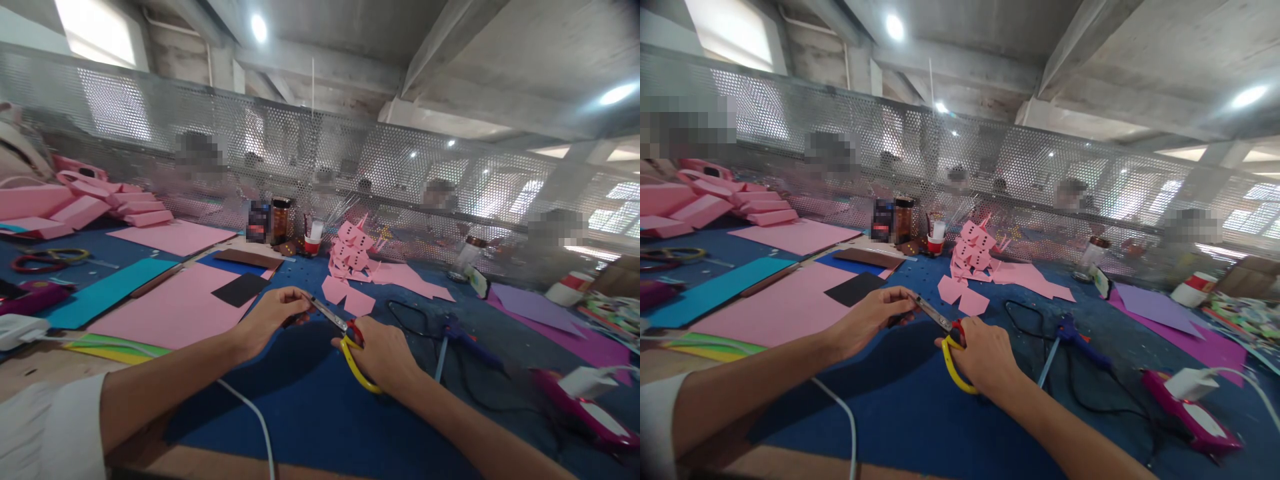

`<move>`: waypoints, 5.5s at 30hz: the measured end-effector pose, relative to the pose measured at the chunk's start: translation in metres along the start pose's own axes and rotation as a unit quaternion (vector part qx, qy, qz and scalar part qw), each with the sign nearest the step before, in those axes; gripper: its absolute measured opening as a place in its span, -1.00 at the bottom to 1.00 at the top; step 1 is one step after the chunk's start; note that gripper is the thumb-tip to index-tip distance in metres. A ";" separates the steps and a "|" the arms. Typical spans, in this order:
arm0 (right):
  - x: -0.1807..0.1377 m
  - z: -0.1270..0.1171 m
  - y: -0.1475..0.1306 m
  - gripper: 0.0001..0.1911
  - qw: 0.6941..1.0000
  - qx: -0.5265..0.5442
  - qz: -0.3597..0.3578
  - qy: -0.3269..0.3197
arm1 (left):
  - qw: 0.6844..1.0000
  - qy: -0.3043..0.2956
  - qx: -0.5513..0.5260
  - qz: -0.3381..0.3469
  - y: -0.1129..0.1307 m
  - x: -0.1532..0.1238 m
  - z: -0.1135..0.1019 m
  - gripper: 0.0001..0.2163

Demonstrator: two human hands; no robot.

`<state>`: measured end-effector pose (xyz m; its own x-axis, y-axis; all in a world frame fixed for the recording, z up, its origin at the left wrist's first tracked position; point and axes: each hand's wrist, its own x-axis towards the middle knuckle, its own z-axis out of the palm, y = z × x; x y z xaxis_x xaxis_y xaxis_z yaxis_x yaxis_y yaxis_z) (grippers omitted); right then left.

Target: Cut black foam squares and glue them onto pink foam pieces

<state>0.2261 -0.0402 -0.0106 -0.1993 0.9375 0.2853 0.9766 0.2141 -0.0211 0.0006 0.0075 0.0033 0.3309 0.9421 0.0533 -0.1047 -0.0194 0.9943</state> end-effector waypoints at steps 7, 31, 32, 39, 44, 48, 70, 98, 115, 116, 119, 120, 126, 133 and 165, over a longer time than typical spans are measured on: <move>0.001 0.000 0.001 -0.52 1.000 0.004 0.014 -0.009 | 1.000 -0.003 0.006 -0.004 0.001 -0.001 0.000 -0.84; 0.002 0.003 0.003 -0.52 0.999 0.036 0.012 -0.008 | 1.000 -0.002 0.021 -0.011 -0.002 0.001 -0.003 -0.82; 0.001 0.003 0.003 -0.52 0.999 0.038 0.009 -0.001 | 1.000 -0.001 0.020 -0.010 -0.002 0.001 -0.003 -0.82; 0.000 0.008 0.004 -0.49 0.999 0.038 -0.010 0.019 | 1.000 0.000 0.005 0.004 0.000 0.001 -0.002 -0.87; 0.001 0.011 0.005 -0.47 0.999 0.036 -0.011 0.019 | 1.000 -0.002 0.002 0.009 -0.001 0.000 -0.002 -0.88; 0.000 0.011 0.005 -0.47 0.999 0.036 -0.010 0.013 | 1.000 -0.005 0.004 0.011 -0.002 0.000 -0.003 -0.88; -0.001 0.007 0.002 -0.48 1.000 0.026 -0.012 0.006 | 1.000 0.002 0.005 0.018 -0.003 0.001 -0.001 -0.88; -0.003 0.002 -0.003 -0.53 1.000 0.027 0.005 -0.013 | 1.000 0.000 0.014 0.010 -0.005 0.001 -0.001 -0.83; -0.002 0.001 -0.003 -0.52 1.000 0.025 0.003 -0.015 | 1.000 -0.001 0.019 0.005 -0.003 0.000 -0.001 -0.83; -0.002 0.001 -0.003 -0.52 1.000 0.023 0.001 -0.014 | 1.000 -0.002 0.019 0.006 -0.003 0.000 0.000 -0.83; -0.002 0.002 -0.003 -0.50 1.000 0.015 0.001 -0.013 | 1.000 0.000 0.019 0.003 -0.002 -0.001 0.000 -0.84; -0.002 0.002 -0.003 -0.50 1.000 0.012 0.003 -0.013 | 1.000 0.001 0.018 0.001 -0.002 -0.001 0.000 -0.84; -0.002 0.003 -0.003 -0.51 1.000 0.006 0.002 -0.005 | 1.000 -0.004 0.017 0.006 -0.004 0.000 -0.001 -0.84; -0.002 0.003 -0.002 -0.53 1.000 0.007 0.003 -0.001 | 1.000 -0.001 0.016 0.000 -0.002 0.001 -0.001 -0.83; 0.004 0.016 0.008 -0.56 0.997 0.052 0.050 -0.030 | 0.750 0.162 0.605 0.210 0.004 0.091 -0.104 -0.84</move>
<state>0.2312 -0.0299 -0.0251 -0.1085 0.9696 0.2195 0.9787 0.1429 -0.1473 -0.0670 0.1282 0.0029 0.2410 0.7960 0.5552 0.8580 -0.4422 0.2615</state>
